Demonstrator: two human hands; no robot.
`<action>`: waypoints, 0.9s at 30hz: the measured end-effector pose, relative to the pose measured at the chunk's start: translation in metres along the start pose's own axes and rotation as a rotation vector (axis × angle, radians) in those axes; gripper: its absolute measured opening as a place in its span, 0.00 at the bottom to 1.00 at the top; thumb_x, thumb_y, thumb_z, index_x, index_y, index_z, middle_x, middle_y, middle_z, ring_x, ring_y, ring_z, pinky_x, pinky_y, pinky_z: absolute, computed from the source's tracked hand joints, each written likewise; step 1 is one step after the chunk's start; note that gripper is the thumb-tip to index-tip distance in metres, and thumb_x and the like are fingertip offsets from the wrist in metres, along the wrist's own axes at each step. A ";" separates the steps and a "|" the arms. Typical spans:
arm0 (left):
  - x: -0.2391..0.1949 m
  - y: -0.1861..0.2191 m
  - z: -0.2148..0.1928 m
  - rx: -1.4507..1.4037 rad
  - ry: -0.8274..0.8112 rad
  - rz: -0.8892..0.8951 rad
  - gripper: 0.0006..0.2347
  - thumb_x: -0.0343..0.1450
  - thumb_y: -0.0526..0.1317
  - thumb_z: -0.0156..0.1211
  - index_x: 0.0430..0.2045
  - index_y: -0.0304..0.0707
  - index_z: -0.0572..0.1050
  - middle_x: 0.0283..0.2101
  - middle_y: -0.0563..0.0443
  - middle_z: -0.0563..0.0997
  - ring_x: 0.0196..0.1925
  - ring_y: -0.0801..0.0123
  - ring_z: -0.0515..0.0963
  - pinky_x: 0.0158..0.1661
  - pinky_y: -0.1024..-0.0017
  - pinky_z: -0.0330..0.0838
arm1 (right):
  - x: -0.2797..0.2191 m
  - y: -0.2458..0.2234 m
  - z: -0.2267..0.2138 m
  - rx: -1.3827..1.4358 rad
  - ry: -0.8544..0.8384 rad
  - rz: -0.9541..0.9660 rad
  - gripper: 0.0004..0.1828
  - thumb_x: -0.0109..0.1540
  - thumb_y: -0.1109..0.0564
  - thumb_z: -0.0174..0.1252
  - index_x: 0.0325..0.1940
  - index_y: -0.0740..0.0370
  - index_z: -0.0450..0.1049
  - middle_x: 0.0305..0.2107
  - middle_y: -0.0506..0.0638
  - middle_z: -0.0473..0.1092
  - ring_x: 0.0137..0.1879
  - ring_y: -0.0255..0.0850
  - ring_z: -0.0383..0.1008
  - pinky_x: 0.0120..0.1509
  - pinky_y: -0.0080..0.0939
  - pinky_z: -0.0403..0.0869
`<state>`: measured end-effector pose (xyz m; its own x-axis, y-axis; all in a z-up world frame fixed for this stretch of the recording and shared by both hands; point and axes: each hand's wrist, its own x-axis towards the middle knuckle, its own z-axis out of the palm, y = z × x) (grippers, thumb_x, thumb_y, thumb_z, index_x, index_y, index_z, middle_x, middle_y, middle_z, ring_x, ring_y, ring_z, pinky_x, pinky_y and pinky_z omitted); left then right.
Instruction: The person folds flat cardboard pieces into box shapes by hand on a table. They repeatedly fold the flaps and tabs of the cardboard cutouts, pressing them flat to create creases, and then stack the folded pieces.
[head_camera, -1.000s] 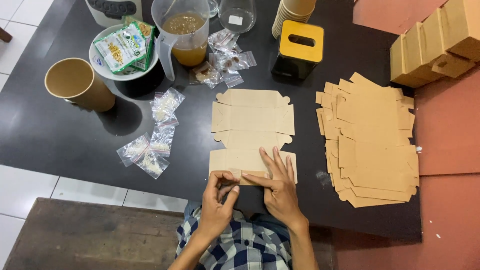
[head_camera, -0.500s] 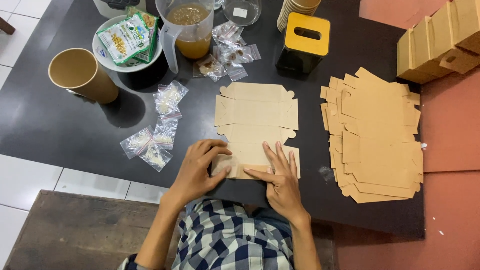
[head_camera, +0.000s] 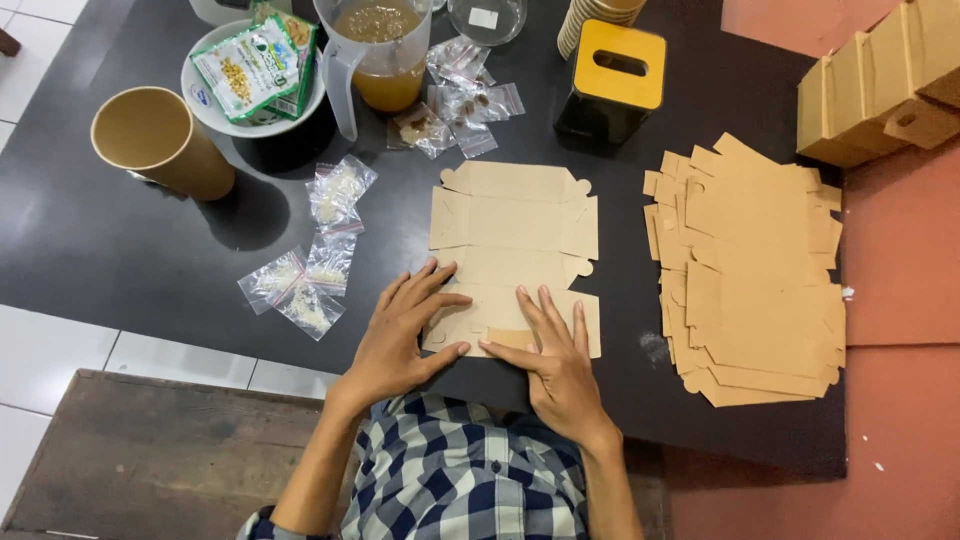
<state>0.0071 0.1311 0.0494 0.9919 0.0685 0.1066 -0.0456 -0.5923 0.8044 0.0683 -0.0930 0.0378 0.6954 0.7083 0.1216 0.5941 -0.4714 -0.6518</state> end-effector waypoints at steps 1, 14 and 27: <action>0.002 0.000 0.000 0.001 0.004 0.000 0.20 0.62 0.43 0.72 0.49 0.47 0.79 0.67 0.43 0.70 0.73 0.44 0.60 0.68 0.45 0.45 | 0.002 0.000 -0.001 -0.001 0.000 -0.004 0.29 0.66 0.65 0.40 0.51 0.36 0.83 0.72 0.53 0.55 0.80 0.56 0.40 0.76 0.67 0.28; 0.005 -0.013 0.005 0.153 0.055 0.136 0.17 0.72 0.49 0.57 0.54 0.46 0.73 0.66 0.49 0.71 0.73 0.56 0.61 0.66 0.53 0.52 | 0.001 0.008 -0.007 -0.002 -0.002 -0.109 0.35 0.59 0.71 0.41 0.60 0.39 0.77 0.73 0.56 0.52 0.80 0.58 0.42 0.79 0.71 0.30; 0.004 -0.016 -0.004 0.055 -0.067 0.148 0.25 0.70 0.52 0.59 0.63 0.48 0.67 0.71 0.48 0.64 0.77 0.55 0.54 0.70 0.53 0.43 | 0.003 0.003 -0.007 0.024 -0.015 -0.079 0.35 0.59 0.72 0.42 0.60 0.41 0.77 0.73 0.56 0.51 0.81 0.55 0.40 0.79 0.68 0.29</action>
<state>0.0110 0.1441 0.0393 0.9805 -0.0755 0.1812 -0.1874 -0.6347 0.7497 0.0752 -0.0960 0.0409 0.6405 0.7507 0.1619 0.6365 -0.4010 -0.6588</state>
